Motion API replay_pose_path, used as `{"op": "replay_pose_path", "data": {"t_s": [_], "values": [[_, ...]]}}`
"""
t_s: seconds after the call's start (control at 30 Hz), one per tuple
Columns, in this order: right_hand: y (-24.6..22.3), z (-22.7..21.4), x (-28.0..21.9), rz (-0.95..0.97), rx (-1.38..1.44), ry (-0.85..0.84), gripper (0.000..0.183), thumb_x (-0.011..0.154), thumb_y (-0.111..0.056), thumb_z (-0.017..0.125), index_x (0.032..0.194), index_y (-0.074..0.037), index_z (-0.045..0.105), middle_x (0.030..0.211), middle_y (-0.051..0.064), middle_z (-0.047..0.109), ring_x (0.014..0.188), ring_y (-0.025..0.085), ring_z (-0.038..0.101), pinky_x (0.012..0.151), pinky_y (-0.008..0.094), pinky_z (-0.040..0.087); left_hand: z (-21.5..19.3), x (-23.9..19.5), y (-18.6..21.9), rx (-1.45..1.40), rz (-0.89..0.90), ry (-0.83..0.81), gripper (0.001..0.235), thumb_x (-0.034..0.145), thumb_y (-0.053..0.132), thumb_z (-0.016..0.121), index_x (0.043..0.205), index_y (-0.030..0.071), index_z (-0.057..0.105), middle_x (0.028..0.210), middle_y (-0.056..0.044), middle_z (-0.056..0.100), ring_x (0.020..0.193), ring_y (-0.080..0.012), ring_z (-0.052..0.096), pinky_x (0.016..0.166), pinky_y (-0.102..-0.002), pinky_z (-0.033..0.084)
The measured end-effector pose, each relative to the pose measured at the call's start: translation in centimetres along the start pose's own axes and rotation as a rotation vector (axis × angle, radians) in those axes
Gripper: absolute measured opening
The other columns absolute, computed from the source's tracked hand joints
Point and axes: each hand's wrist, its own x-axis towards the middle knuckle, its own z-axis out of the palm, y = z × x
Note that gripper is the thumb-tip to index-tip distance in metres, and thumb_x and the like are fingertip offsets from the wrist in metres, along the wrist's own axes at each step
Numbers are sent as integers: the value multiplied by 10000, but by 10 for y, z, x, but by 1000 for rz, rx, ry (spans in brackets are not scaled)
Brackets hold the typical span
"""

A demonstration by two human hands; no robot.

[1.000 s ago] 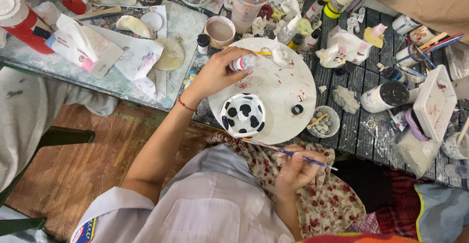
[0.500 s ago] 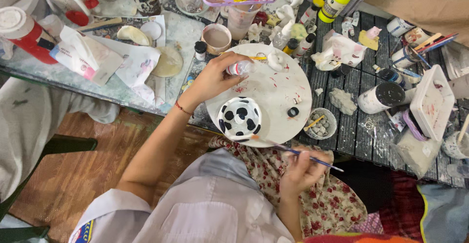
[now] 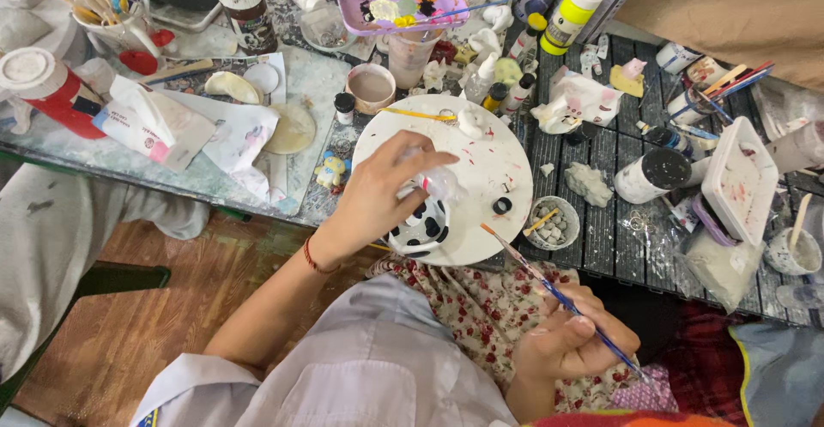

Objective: The person paints black spots onto a white ceramic figurine using a fine brush. They repeatedly dip the brush into a small bottle of black paint and apply it to the figurine's surface, rotating the object to reach different areas.

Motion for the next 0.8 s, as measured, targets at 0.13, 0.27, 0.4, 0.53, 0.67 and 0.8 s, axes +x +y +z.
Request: {"op": "replay_pose_path", "data": {"t_s": [0.13,0.27,0.4,0.53,0.67,0.8], "values": [[-13,5,14,-36,-127,-66,315,1148,-312,507,1127,-27,374,868,167,586,565,153,537,503,261,461,-4,1,17,16,22,-31,586,739,0,776,1277,211,681,1168,-70,601,1060,-290,649,877,-406,551],[-19,11,13,-49,-86,-60,316,1139,-302,522,1118,-28,366,838,151,570,569,155,535,529,287,471,-5,0,24,23,37,-32,588,736,-5,774,1274,210,677,1152,-59,601,1055,-275,652,859,-399,553],[-20,10,9,-41,-105,-71,308,1138,-285,529,1117,-23,370,818,133,553,584,159,528,552,298,477,-5,-1,25,21,16,-46,583,741,-14,766,1271,213,683,1143,-53,601,990,-259,661,801,-390,551],[-18,8,6,-13,-125,-47,307,1144,-282,533,1106,-30,361,784,140,549,582,163,529,543,299,479,-5,-2,27,14,11,-52,575,744,-7,759,1270,213,682,1140,-48,595,963,-256,664,786,-390,552],[-15,9,1,-7,-140,11,319,1156,-284,536,1116,-19,364,796,131,538,596,172,553,548,310,494,-4,-2,28,7,14,-59,582,736,-2,755,1271,214,681,1137,-48,589,976,-255,667,795,-387,556],[-16,11,-1,44,-200,14,307,1121,-285,527,1093,-14,386,849,141,614,591,170,613,518,271,521,-3,-2,28,0,22,-55,580,732,-3,753,1267,208,676,1141,-47,589,1009,-259,661,821,-386,554]]}}
